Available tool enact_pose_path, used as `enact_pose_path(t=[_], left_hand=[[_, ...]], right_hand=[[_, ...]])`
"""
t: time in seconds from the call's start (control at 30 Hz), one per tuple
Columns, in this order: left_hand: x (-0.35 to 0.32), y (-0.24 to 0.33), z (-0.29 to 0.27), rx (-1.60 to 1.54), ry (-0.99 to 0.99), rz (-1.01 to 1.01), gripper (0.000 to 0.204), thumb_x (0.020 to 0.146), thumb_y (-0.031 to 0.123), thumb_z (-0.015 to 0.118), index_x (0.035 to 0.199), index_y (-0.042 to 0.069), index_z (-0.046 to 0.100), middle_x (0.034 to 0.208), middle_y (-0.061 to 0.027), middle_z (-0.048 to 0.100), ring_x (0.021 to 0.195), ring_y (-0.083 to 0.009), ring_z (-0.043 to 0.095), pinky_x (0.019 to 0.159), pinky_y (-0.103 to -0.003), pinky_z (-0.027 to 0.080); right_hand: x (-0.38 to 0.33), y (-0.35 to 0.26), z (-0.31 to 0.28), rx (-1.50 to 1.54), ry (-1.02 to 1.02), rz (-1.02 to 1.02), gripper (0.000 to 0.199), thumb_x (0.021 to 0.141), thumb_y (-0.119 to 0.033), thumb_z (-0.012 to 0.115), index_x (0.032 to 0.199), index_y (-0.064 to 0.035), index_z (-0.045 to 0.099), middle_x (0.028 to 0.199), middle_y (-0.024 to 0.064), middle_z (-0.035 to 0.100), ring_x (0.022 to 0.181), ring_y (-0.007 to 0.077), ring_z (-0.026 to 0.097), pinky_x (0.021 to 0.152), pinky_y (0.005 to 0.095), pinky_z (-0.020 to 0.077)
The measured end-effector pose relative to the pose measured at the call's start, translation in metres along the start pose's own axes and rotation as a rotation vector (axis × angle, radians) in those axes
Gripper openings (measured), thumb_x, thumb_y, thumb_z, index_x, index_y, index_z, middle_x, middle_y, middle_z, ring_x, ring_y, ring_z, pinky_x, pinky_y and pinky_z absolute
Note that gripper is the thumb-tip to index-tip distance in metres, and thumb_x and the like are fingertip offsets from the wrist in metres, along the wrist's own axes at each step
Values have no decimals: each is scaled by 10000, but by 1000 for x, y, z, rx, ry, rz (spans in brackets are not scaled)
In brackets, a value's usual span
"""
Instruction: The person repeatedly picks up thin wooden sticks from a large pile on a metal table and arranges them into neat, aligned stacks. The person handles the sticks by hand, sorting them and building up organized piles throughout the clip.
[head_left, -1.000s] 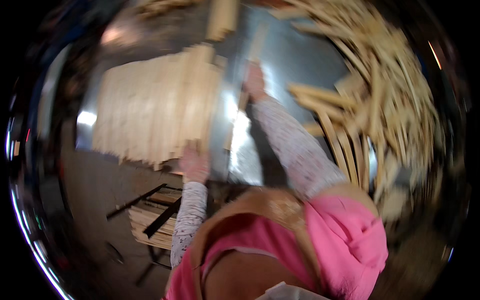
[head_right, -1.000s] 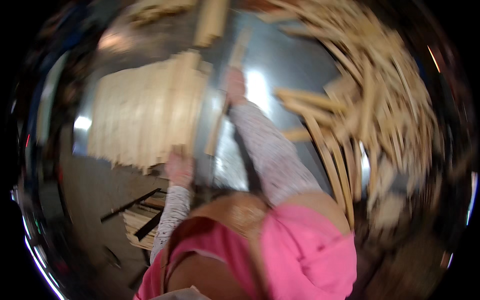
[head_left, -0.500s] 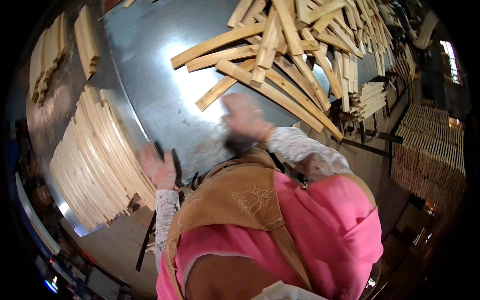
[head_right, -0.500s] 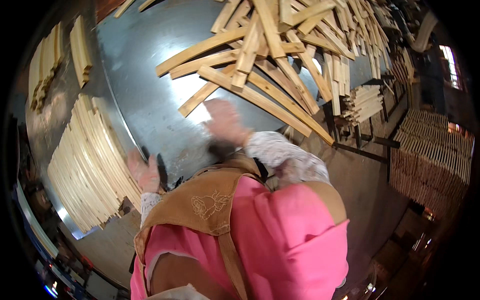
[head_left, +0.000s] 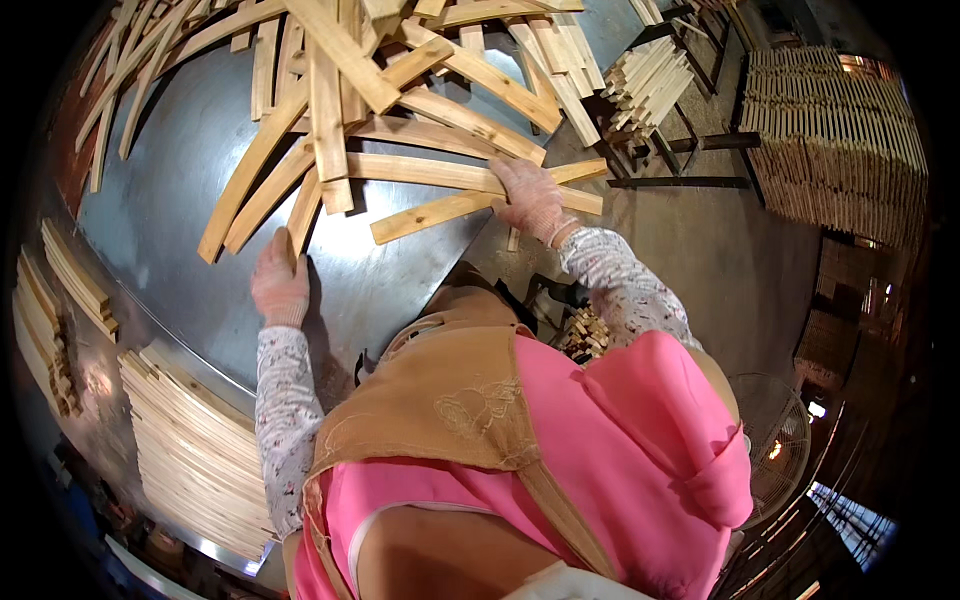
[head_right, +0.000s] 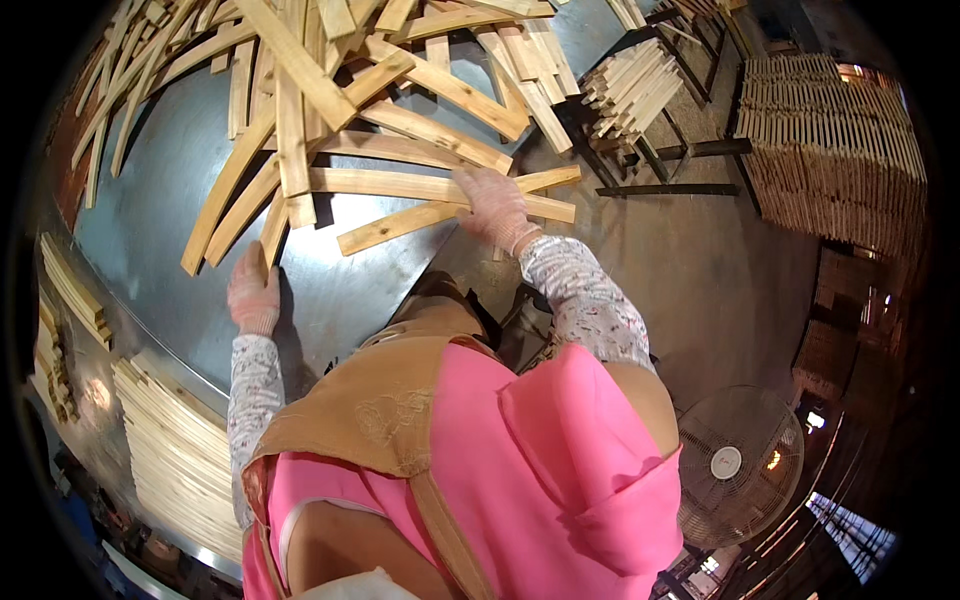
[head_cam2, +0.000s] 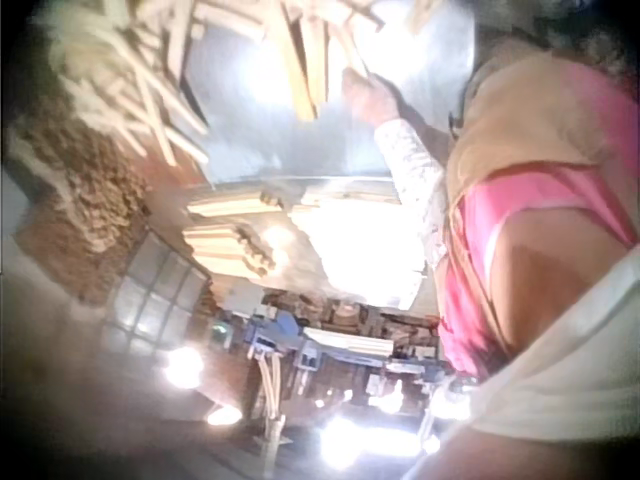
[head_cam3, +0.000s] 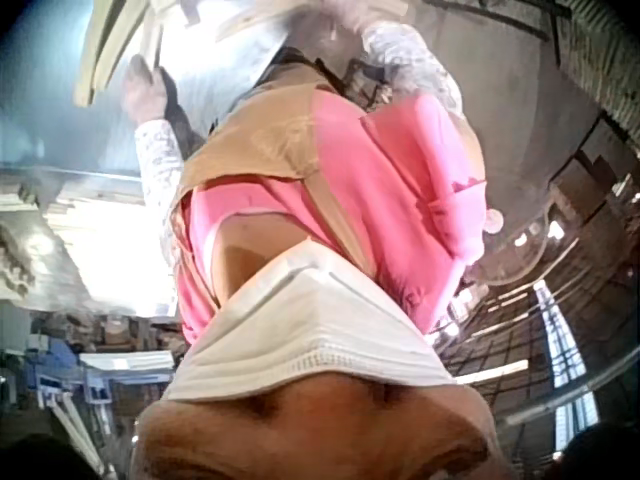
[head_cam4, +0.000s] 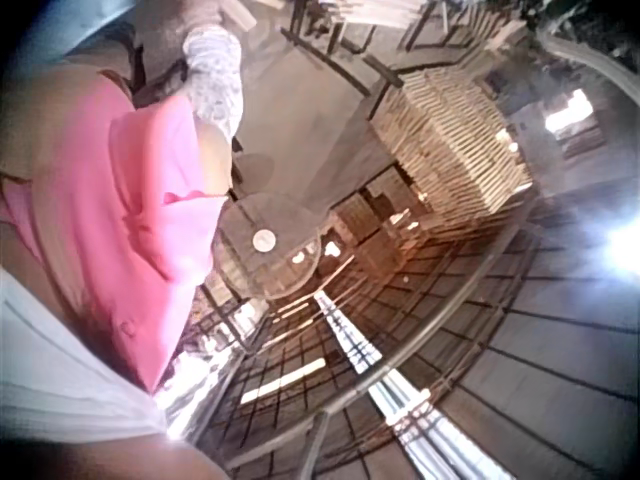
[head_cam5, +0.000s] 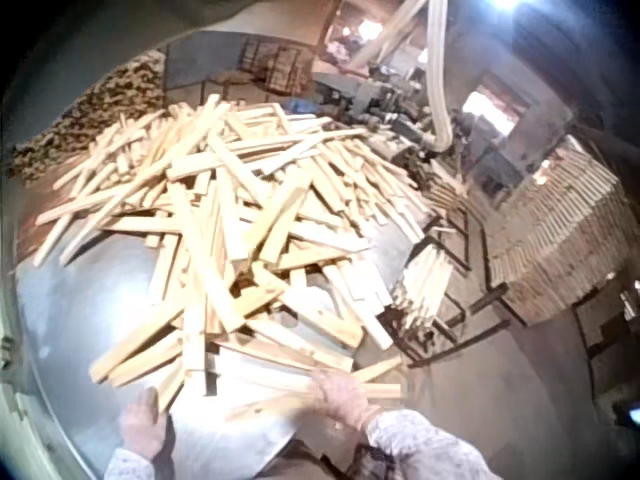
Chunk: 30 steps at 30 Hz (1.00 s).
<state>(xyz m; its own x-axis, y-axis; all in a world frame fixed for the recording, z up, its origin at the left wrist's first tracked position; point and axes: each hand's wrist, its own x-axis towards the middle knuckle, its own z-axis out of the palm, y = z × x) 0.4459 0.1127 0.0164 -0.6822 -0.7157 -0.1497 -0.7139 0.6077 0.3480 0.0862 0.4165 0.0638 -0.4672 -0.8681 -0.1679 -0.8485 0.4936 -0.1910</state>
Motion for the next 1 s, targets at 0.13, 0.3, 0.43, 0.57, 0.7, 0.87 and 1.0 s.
enact_pose_path(t=[0.13, 0.3, 0.43, 0.57, 0.7, 0.87, 1.0], left_hand=[[-40, 2, -47, -34, -126, -110, 706, 902, 270, 775, 1548, 132, 526, 1380, -179, 642, 1264, -412, 632, 1083, -496, 522], [-217, -64, -62, -142, -214, -344, 654, 833, 261, 792, 1438, 95, 607, 1291, -212, 675, 1181, -429, 671, 1029, -487, 557], [-381, -64, -69, -555, -147, -902, 538, 828, 355, 865, 1249, 54, 719, 1113, -195, 752, 1067, -347, 731, 959, -436, 561], [-375, -29, -46, -45, 225, -911, 731, 927, 599, 739, 1269, -46, 712, 1270, -269, 702, 1238, -448, 623, 1128, -526, 443], [-336, -81, -55, 349, 188, -979, 761, 971, 498, 710, 1540, 25, 530, 1594, -241, 489, 1483, -408, 445, 1255, -541, 298], [-302, -80, -69, 60, 365, -990, 877, 945, 445, 770, 1642, 50, 413, 1652, -240, 440, 1545, -385, 407, 1295, -517, 279], [-268, -25, -98, -910, 202, -766, 950, 945, 403, 792, 1655, -47, 349, 1630, -285, 477, 1482, -383, 509, 1254, -412, 390]], right_hand=[[11, -5, -3, -30, -46, -224, 736, 822, -267, 831, 1484, -100, 555, 1374, 140, 670, 1278, 372, 622, 1096, 509, 493], [9, -24, -12, -87, -284, -397, 784, 815, -288, 830, 1519, -115, 530, 1203, 126, 678, 1168, 344, 636, 993, 492, 517], [20, -75, 1, -3, -418, -572, 794, 832, -339, 816, 1545, -128, 538, 1249, 164, 695, 1206, 384, 643, 1026, 514, 518], [62, -177, 4, 255, -416, -620, 812, 858, -400, 826, 1562, -100, 552, 1378, 253, 683, 1269, 450, 648, 1113, 479, 523], [114, -316, -4, 409, -501, -614, 831, 915, -370, 784, 1600, -15, 476, 1463, 303, 637, 1375, 427, 612, 1154, 446, 493], [159, -472, 36, 629, -438, -487, 908, 946, -474, 725, 1577, 111, 437, 1475, 357, 615, 1418, 399, 597, 1193, 412, 449], [108, -561, 57, 865, -389, -321, 777, 941, -434, 661, 1484, 107, 533, 1213, 269, 738, 1098, 365, 737, 1002, 405, 570]])
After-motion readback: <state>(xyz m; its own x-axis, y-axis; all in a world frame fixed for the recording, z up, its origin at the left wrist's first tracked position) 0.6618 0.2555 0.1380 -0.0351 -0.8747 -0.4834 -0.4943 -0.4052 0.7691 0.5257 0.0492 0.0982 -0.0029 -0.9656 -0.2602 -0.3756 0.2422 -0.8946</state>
